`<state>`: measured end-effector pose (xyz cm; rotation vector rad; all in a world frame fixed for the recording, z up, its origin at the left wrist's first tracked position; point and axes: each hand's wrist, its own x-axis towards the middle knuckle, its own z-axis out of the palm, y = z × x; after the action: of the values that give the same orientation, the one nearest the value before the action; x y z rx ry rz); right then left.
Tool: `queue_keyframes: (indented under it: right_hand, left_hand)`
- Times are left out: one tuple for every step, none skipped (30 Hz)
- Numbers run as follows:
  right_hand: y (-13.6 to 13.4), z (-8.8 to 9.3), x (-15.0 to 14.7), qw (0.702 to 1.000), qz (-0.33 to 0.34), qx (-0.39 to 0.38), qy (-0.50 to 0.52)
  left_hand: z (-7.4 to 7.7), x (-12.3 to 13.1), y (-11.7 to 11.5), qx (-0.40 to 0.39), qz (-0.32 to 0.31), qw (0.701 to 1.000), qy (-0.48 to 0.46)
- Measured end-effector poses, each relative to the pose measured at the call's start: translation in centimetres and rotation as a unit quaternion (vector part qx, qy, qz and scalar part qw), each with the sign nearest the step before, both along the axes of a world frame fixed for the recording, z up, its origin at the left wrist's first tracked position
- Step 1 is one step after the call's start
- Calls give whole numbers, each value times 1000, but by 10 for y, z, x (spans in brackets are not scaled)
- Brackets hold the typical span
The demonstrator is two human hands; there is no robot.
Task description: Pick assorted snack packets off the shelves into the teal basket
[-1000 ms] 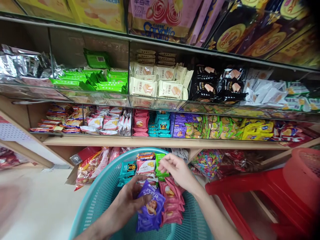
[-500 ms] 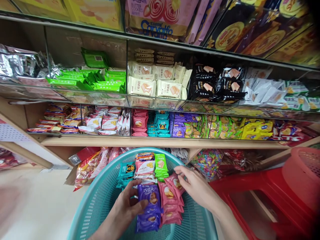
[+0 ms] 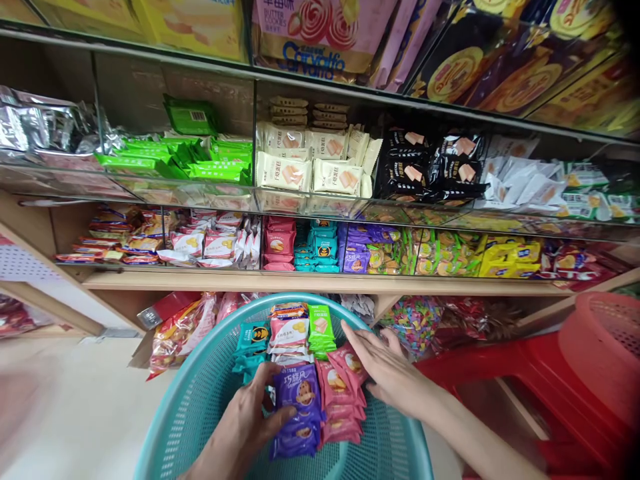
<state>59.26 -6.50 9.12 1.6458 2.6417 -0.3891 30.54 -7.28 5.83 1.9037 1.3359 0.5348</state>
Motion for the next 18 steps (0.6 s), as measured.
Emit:
queue_keyframes:
  right_hand:
    - [3, -2, 2, 1000, 12, 2, 3]
    - [6, -2, 3, 1000, 22, 1, 6]
    - [9, -2, 3, 1000, 30, -3, 9]
    - [11, -2, 4, 999, 36, -9, 12]
    - [13, -1, 3, 999, 41, -18, 13]
    - [15, 1, 3, 999, 44, -27, 15]
    - [16, 2, 2, 998, 47, -37, 17]
    - [17, 4, 1, 998, 49, -44, 19]
    - [17, 5, 1, 997, 49, -48, 23]
    - [17, 6, 0, 997, 49, -49, 28]
    - [17, 6, 0, 997, 50, -45, 33]
    - [17, 7, 0, 997, 52, -39, 37]
    - [16, 8, 1, 997, 54, -30, 41]
    - [15, 10, 1, 997, 55, -22, 44]
    - [14, 12, 1, 997, 58, -17, 46]
    - [13, 15, 1, 997, 58, -15, 48]
    - [12, 18, 0, 997, 57, -16, 50]
    - [11, 22, -1, 997, 54, -22, 53]
  left_hand:
    - [3, 0, -1, 2, -3, 1000, 16]
    - [6, 0, -1, 3, -7, 999, 33]
    - [9, 0, -2, 7, -11, 999, 48]
    - [11, 0, -2, 15, -15, 998, 60]
    - [12, 0, -2, 28, -18, 997, 70]
    - [13, 0, -2, 39, -22, 996, 77]
    - [12, 0, -2, 47, -26, 995, 83]
    - [11, -1, -2, 52, -27, 994, 89]
    - [10, -1, -1, 52, -26, 994, 95]
    - [10, -1, -1, 49, -23, 993, 103]
    - [9, -1, -1, 44, -20, 993, 109]
    - [10, -1, -1, 38, -18, 992, 115]
    - [11, 0, -2, 31, -16, 992, 120]
    - [12, 0, -2, 24, -16, 992, 123]
    - [14, 0, -2, 16, -18, 992, 127]
    - [16, 1, -2, 8, -20, 991, 131]
    - [17, 1, -1, 2, -23, 991, 135]
    - [19, 1, -1, -3, -25, 990, 140]
